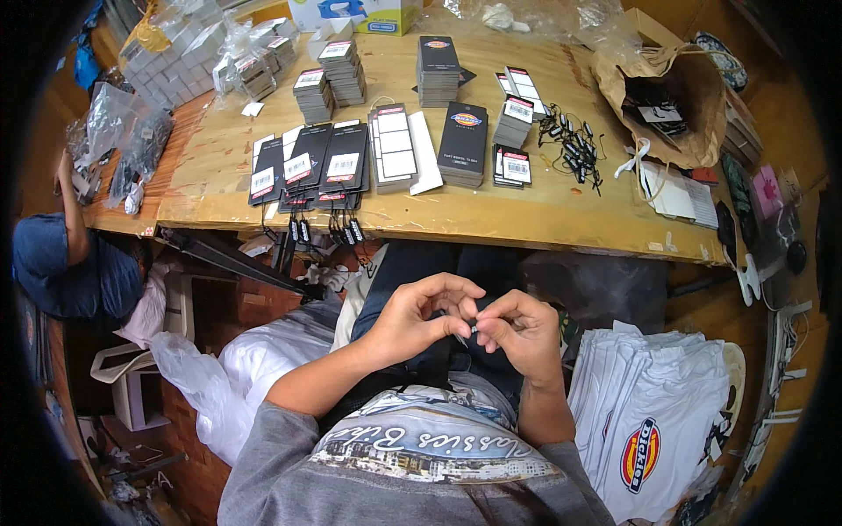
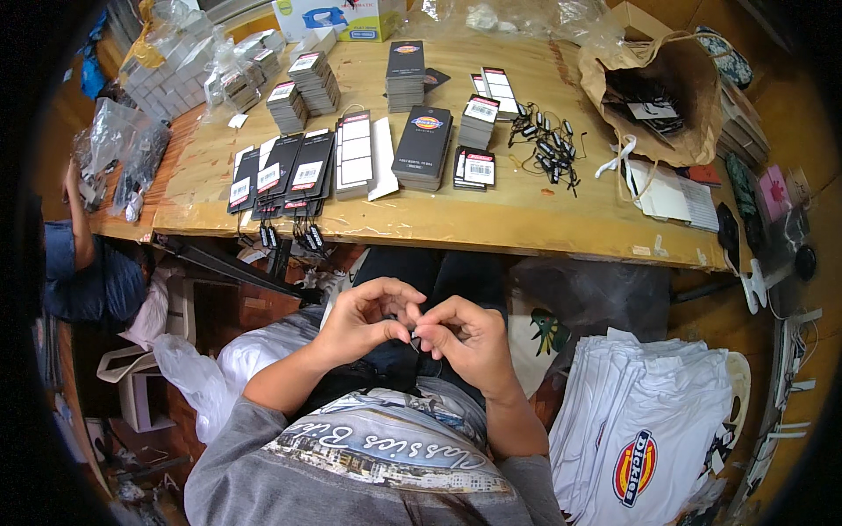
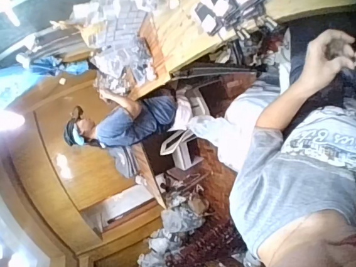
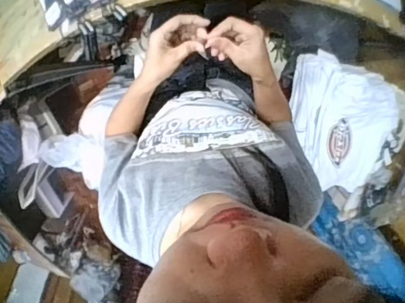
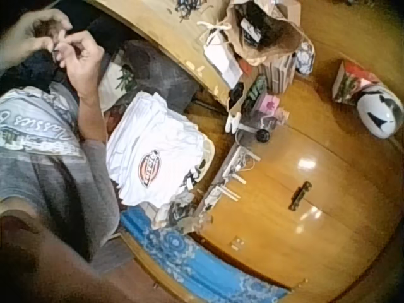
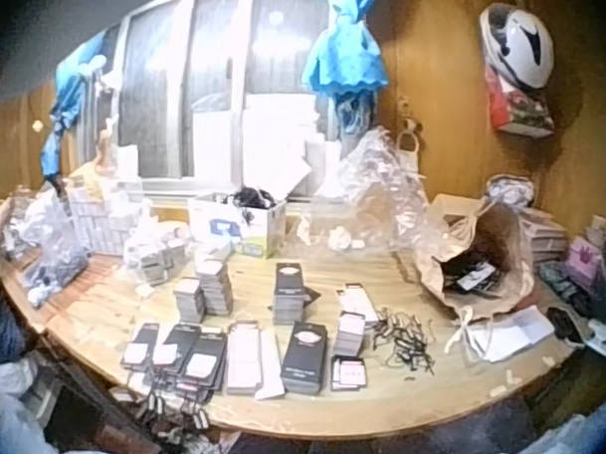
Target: The person repeatedly picks up small black tags and plastic fasteners, inserts the fasteners into the tags, and places the assembled units on the table. The process is performed one at a time with both hands.
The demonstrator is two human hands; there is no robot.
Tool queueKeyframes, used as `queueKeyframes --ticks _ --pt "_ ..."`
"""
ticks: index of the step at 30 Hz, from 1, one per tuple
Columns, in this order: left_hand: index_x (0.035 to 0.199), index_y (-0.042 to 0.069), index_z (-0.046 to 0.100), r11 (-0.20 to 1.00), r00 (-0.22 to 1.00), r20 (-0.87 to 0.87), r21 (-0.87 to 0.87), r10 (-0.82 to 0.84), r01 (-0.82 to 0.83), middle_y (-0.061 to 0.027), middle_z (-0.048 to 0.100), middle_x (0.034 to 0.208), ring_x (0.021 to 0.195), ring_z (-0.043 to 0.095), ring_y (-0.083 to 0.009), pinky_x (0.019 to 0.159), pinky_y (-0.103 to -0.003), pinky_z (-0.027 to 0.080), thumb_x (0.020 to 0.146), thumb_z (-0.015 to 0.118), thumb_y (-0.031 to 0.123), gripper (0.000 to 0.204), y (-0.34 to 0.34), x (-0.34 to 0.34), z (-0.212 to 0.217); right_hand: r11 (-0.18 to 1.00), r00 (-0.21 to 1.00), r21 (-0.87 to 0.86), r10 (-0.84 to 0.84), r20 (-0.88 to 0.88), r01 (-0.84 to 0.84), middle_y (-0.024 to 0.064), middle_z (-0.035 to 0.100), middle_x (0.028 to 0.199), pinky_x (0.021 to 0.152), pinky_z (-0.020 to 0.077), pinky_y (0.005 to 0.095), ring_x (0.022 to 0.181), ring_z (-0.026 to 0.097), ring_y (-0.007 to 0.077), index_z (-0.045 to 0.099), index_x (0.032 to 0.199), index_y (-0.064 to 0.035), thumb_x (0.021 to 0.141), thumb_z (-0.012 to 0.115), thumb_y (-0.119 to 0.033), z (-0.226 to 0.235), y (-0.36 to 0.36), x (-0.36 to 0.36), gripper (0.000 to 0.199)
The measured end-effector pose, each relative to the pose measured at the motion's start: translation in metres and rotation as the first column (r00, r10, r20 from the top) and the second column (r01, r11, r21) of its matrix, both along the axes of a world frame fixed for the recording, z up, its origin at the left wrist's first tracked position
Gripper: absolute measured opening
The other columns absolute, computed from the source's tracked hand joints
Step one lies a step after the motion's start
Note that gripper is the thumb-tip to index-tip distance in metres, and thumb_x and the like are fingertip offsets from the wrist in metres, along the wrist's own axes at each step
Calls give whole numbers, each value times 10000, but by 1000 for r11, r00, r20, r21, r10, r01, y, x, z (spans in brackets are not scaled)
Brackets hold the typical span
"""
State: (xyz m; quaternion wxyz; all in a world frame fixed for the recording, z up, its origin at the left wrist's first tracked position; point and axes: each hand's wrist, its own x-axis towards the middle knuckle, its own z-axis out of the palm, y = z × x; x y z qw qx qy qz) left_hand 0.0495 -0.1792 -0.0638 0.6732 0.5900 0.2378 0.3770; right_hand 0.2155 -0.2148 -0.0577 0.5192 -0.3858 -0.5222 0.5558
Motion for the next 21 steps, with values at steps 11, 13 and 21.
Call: queueKeyframes --ticks 11,13,21 --pt "822 25 598 883 946 -272 381 -176 274 -72 590 769 791 541 -200 689 -289 420 695 629 73 140 8 -27 13 978 946 174 57 319 -118 76 592 641 485 413 198 540 547 98 579 721 20 702 611 0 48 1 1 42" --pt "829 19 588 778 926 -370 603 80 174 -68 572 780 768 538 -212 680 -300 415 682 623 78 163 3 -42 30 943 914 280 53 402 -178 88 584 641 478 419 219 524 559 146 580 714 8 682 627 -11 55 3 -7 60" --pt "753 46 604 350 447 -236 917 863 -190 -53 440 663 559 480 -153 461 -244 393 468 608 -71 309 -22 -89 80 617 901 677 130 414 -400 103 539 703 510 448 299 589 559 230 542 844 -1 654 603 -10 59 17 -71 200"
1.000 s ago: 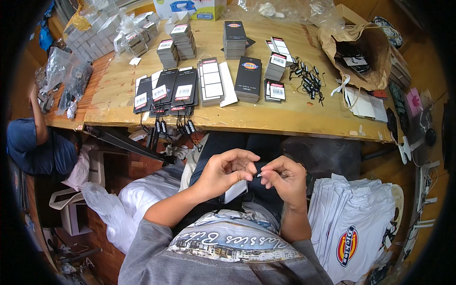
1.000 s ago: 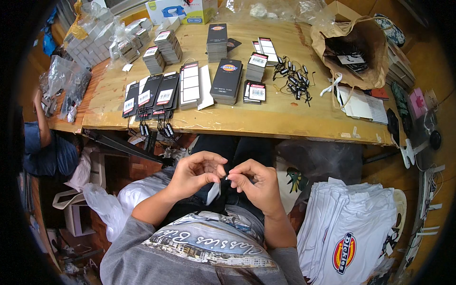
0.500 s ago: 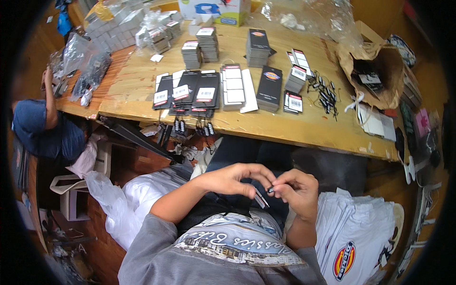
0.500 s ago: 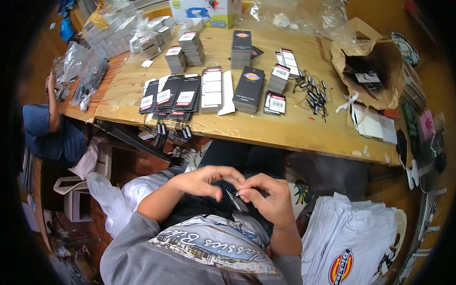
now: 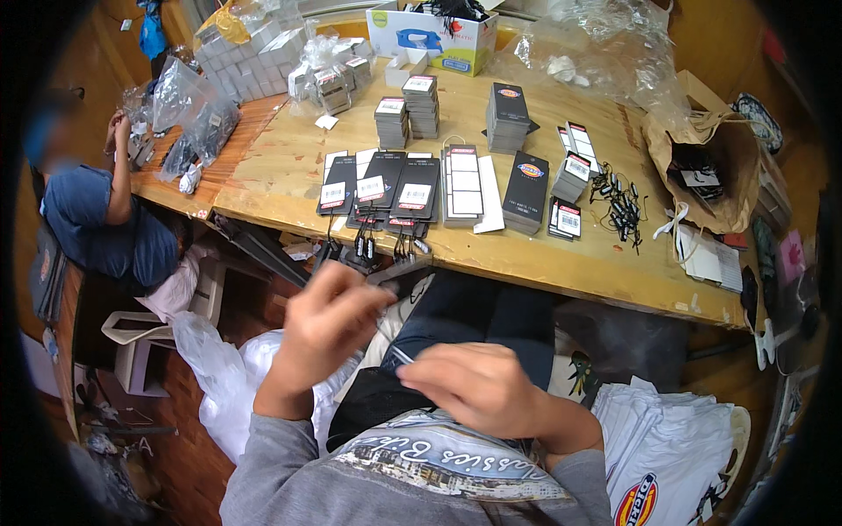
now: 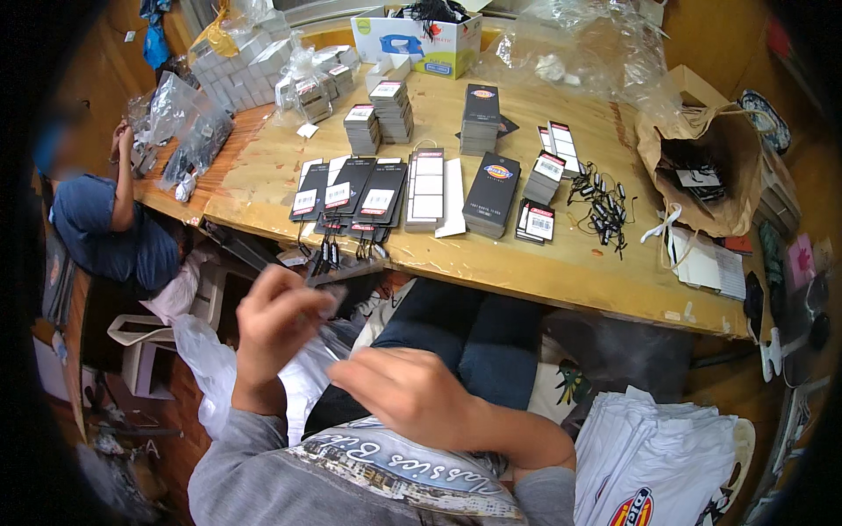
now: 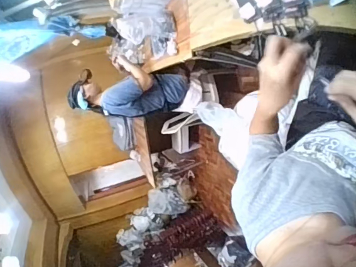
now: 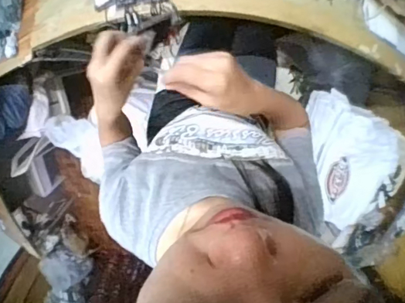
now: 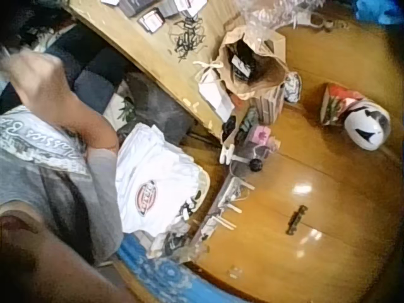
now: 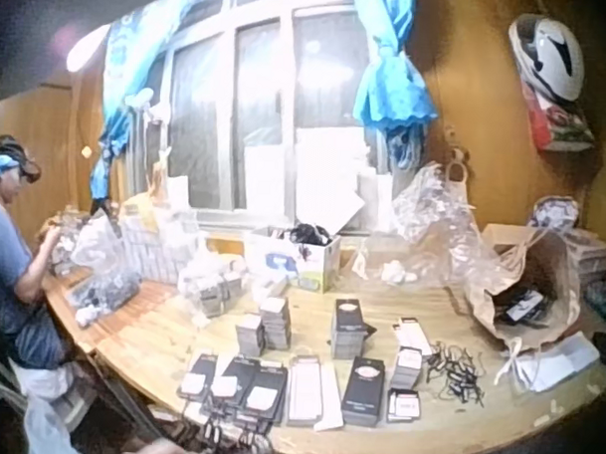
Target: The person repeatedly picks up small black tags and plastic fasteners, inserts the fasteners into the tags, and places the assembled units on the table. The process is performed one at a time with both hands.
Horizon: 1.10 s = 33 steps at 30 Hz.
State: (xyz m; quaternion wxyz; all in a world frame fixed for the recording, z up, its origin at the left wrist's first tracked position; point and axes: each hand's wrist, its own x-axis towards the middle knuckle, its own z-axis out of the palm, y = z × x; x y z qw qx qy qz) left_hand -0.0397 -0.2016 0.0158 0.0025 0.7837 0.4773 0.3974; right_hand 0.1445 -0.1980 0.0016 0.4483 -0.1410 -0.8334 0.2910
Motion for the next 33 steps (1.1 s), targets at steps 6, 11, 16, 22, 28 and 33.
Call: queueKeyframes --ticks 6,11,16,22,28,33 --pt "662 -10 550 682 791 376 406 482 -608 -62 487 598 477 450 -126 444 -234 377 668 661 15 113 63 -46 -14 987 996 -134 91 -7 -92 106 594 786 574 476 294 665 588 243 563 833 -2 679 584 10 -15 25 -48 156" --pt "687 -17 572 763 775 386 227 500 -605 -62 529 593 516 494 -113 486 -230 401 683 678 111 167 110 -65 -56 978 995 -202 62 83 -45 113 595 796 602 478 301 696 588 248 570 816 -6 695 582 -21 -36 28 -51 122" --pt "849 -15 589 846 856 160 -321 492 -426 -93 512 647 566 493 -189 544 -296 404 583 720 115 324 93 -67 -51 995 962 -104 21 274 8 112 581 789 633 462 318 718 572 246 561 802 -8 709 569 -84 -34 36 -8 120" --pt "1002 55 552 888 930 -245 -307 273 -342 -124 496 736 709 500 -258 664 -335 397 603 626 -4 410 81 -61 -16 806 692 211 -585 422 553 112 578 866 765 396 309 855 521 247 594 833 -13 615 674 -135 6 124 54 262" --pt "1052 2 512 947 992 -82 -316 -95 64 -154 494 931 976 427 -291 802 -350 380 566 729 314 617 174 10 -12 745 147 327 -492 858 582 108 514 1085 912 250 461 1145 322 300 537 1034 -52 459 763 -328 31 197 54 677" --pt "1125 8 466 914 949 -307 -400 -65 -67 -170 395 1139 1120 298 -327 908 -460 297 388 755 500 932 225 29 -41 776 29 296 -375 927 557 87 461 1163 909 232 504 1163 297 282 530 1042 -47 426 780 -357 36 210 40 734"
